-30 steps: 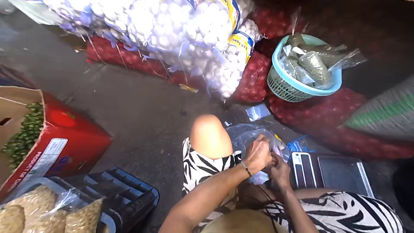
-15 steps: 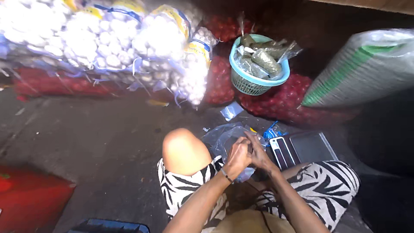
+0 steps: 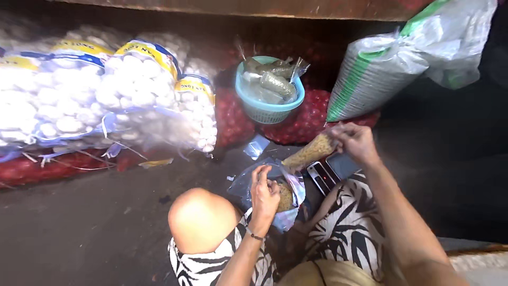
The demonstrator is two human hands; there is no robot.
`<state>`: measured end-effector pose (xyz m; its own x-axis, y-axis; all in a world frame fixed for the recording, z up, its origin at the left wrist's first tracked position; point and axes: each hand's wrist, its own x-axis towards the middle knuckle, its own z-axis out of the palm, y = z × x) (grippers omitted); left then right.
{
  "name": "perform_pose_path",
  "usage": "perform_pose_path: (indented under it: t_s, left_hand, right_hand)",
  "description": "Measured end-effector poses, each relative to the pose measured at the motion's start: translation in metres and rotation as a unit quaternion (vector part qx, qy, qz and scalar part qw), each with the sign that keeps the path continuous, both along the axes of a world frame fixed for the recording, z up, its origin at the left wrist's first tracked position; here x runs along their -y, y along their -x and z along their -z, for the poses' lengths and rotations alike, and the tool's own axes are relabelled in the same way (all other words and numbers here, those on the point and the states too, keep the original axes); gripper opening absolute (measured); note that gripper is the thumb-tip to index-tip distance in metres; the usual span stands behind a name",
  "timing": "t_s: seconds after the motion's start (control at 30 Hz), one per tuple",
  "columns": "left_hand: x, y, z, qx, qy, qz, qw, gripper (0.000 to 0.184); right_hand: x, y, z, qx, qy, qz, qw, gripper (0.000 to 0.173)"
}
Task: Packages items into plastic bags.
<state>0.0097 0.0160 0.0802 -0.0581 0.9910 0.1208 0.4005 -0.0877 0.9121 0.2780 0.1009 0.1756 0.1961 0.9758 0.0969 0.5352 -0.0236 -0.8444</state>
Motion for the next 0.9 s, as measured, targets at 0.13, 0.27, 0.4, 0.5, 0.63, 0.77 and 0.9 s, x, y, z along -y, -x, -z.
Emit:
perform_pose_path:
  t_s: [0.13, 0.27, 0.4, 0.5, 0.63, 0.77, 0.9]
  left_hand:
    - [0.003, 0.001, -0.001, -0.006, -0.003, -0.001, 1.0, 0.042]
    - [0.004, 0.007, 0.001, -0.014, -0.014, -0.018, 1.0, 0.04]
    - [0.006, 0.016, 0.003, -0.026, 0.004, -0.024, 0.999, 0.04]
    - [0.005, 0.022, 0.005, -0.037, 0.016, -0.028, 0.999, 0.038]
    - [0.004, 0.027, 0.013, -0.058, 0.029, -0.026, 0.998, 0.035]
    - [0.0, 0.032, 0.019, -0.088, 0.033, -0.015, 0.995, 0.034]
    - [0.0, 0.036, 0.025, -0.097, 0.054, -0.006, 0.994, 0.033]
  right_hand:
    - [-0.033, -0.039, -0.018, 0.089, 0.011, 0.087, 0.992, 0.019]
    - [-0.054, -0.074, -0.007, 0.139, 0.007, 0.17, 0.976, 0.022]
    - [-0.041, -0.114, 0.026, 0.002, -0.047, 0.278, 0.959, 0.027]
    - [-0.018, -0.145, 0.066, -0.075, -0.098, 0.379, 0.917, 0.027]
    - [0.029, -0.164, 0.128, -0.091, -0.069, 0.476, 0.872, 0.031]
    - [0.07, -0.178, 0.174, -0.217, -0.059, 0.593, 0.773, 0.037]
    - [0.112, -0.183, 0.212, -0.234, 0.01, 0.628, 0.742, 0.04]
